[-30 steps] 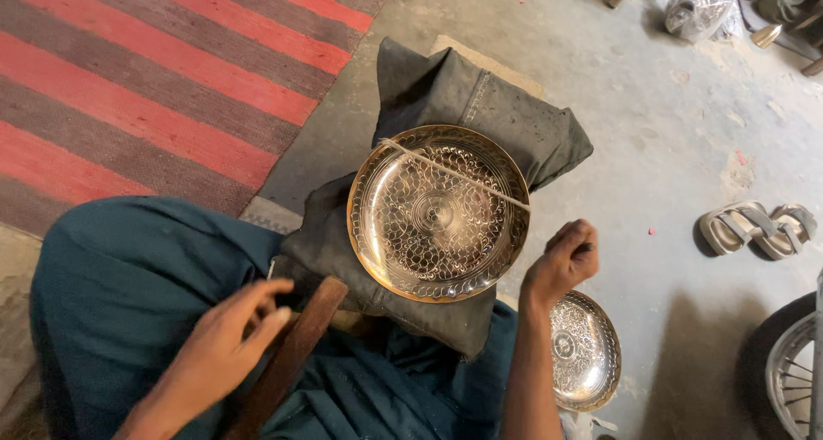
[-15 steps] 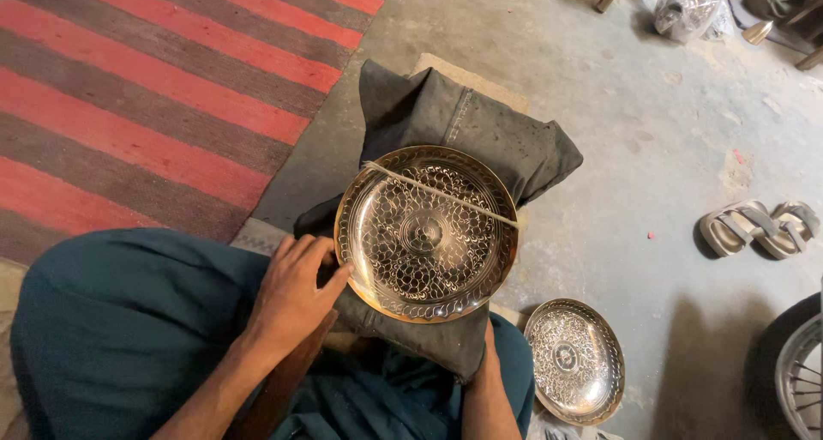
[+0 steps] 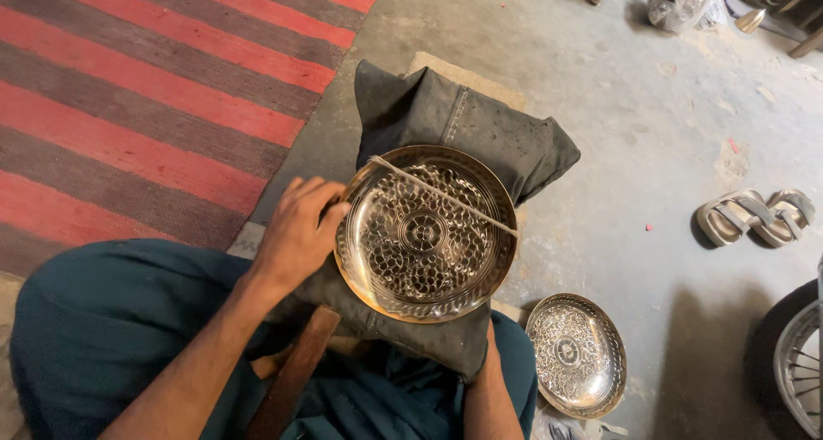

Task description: The person sits cross-legged on the floor with a decorative brass plate resting on a cloth cushion on their lap. They hold a small punch against the plate's surface with one hand and strike it with a wooden mallet held in the other hand, repeatedly repositioning the punch to work the patterned design, occasionally steadying the plate.

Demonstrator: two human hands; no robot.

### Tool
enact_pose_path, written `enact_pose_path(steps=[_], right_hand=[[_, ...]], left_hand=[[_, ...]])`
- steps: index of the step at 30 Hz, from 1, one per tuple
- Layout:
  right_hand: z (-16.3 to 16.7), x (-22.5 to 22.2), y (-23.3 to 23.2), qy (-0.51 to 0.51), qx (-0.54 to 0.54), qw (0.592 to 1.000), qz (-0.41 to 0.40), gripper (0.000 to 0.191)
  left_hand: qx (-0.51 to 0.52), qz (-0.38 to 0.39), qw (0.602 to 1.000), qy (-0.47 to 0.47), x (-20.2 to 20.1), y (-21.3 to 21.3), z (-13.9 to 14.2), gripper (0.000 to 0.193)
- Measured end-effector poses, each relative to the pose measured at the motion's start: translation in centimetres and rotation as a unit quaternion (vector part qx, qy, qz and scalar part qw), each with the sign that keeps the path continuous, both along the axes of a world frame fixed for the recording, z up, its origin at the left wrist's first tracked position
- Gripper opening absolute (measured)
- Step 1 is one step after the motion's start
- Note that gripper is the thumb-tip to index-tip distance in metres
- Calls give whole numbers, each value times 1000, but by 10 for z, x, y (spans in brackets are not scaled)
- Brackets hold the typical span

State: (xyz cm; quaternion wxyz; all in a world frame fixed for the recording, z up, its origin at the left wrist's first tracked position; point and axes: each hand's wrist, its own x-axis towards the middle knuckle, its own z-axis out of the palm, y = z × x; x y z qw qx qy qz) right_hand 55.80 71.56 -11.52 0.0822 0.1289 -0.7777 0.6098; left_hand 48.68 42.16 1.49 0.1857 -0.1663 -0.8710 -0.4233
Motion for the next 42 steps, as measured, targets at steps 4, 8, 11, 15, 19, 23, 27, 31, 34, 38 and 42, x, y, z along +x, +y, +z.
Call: enact_pose_path(steps=[4, 8, 11, 15, 19, 23, 27, 31, 34, 38, 42], right_hand=[[11, 5, -10, 13, 24, 1000, -10, 73], [2, 7, -13, 35, 60, 997, -23, 80], [-18, 2, -10, -58, -27, 998, -26, 75], [-39, -2, 0, -97, -118, 988, -14, 77], [-45, 7, 4, -47, -58, 997, -6, 75], [-41, 9, 0, -81, -112, 990, -11, 76], [-34, 10, -3, -26, -22, 999, -37, 80], [-30, 17, -7, 5, -75, 997, -4, 80], [-28, 19, -9, 29, -22, 999, -15, 88], [-21, 18, -14, -73, -172, 982, -19, 90], [-2, 19, -21, 26, -49, 998, -12, 101]], left_hand=[[6, -40, 998, 41, -21, -3, 6, 16], [29, -31, 998, 38, -25, -6, 4, 17], [100, -16, 995, 15, -20, -1, -3, 18], [165, 21, 986, 4, -12, 15, -11, 20], [190, 43, 978, 74, -20, 24, -8, 21], [194, -17, 979, 52, -38, 32, 0, 13], [224, -33, 974, -2, -43, 41, -1, 14], [246, -57, 967, -30, -38, 37, -11, 16], [235, -59, 970, -14, -38, 30, -17, 17], [244, -95, 963, -63, -42, 21, -22, 17], [249, -113, 955, -115, -46, 17, -26, 18]])
